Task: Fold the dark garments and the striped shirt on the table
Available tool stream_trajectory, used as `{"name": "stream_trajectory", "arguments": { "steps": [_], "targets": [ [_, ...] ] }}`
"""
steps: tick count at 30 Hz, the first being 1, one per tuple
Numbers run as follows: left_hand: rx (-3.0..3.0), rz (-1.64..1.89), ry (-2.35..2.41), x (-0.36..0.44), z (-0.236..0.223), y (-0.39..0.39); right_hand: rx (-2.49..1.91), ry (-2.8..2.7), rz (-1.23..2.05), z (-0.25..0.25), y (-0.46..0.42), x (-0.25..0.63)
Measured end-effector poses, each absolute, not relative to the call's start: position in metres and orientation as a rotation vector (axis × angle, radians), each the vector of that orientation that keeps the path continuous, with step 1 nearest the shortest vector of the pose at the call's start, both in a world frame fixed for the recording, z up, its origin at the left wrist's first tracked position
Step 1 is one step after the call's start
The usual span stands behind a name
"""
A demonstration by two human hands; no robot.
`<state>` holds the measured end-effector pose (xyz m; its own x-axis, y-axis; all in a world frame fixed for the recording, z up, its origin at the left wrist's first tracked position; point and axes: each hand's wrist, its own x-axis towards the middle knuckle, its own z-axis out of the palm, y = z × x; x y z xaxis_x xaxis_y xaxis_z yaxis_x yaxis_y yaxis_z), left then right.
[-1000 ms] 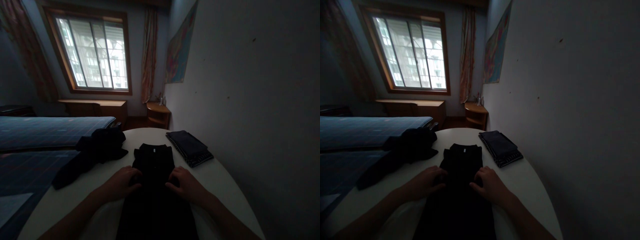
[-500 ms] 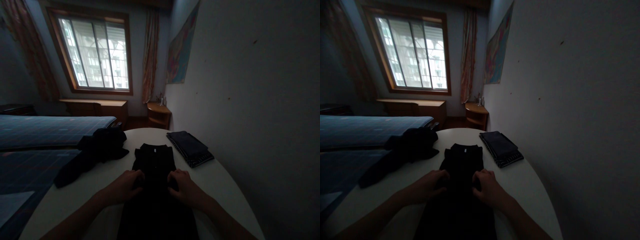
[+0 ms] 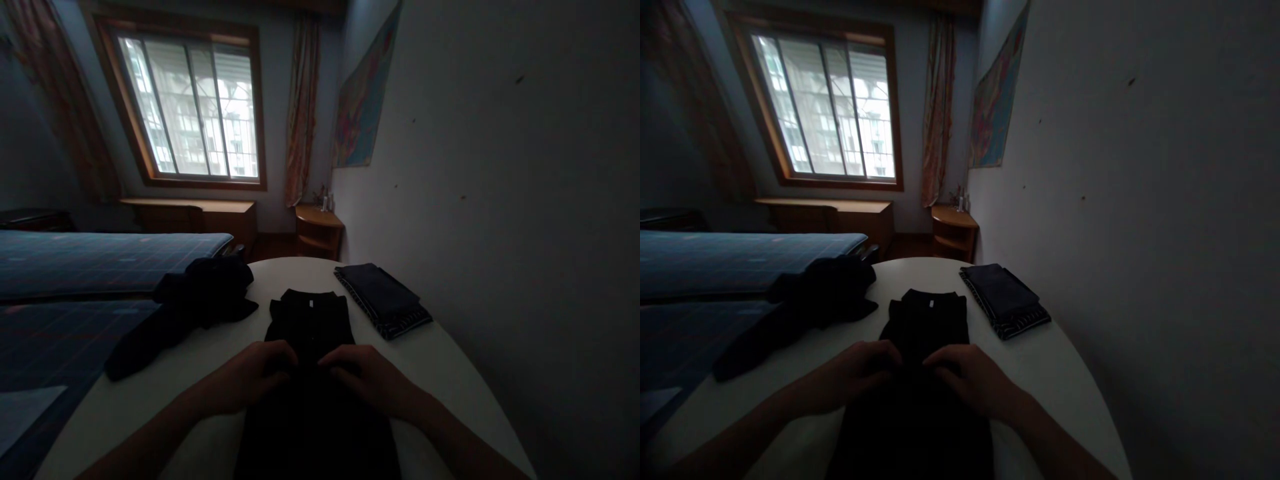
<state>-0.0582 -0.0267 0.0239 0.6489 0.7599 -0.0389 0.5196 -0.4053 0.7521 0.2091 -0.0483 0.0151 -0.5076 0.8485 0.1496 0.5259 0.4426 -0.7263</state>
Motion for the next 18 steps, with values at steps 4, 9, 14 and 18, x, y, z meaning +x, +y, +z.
{"name": "stream_trajectory", "arguments": {
  "steps": [4, 9, 14, 18],
  "targets": [
    [2.139, 0.454, 0.952, -0.064, 0.052, -0.01, -1.127, -2.23, 0.802, 0.048, -0.032, 0.214],
    [2.144, 0.512, 0.907, -0.062, 0.083, 0.043, -1.073, -2.277, 0.667, 0.085, 0.016, 0.219],
    [2.168, 0.587, 0.942, -0.052, 0.074, 0.112, -1.074, -2.276, 0.525, 0.083, 0.082, 0.222],
    [2.132, 0.516, 1.013, -0.046, 0.027, 0.151, -1.2, -2.326, 0.565, 0.043, 0.124, 0.221]
  ]
}}
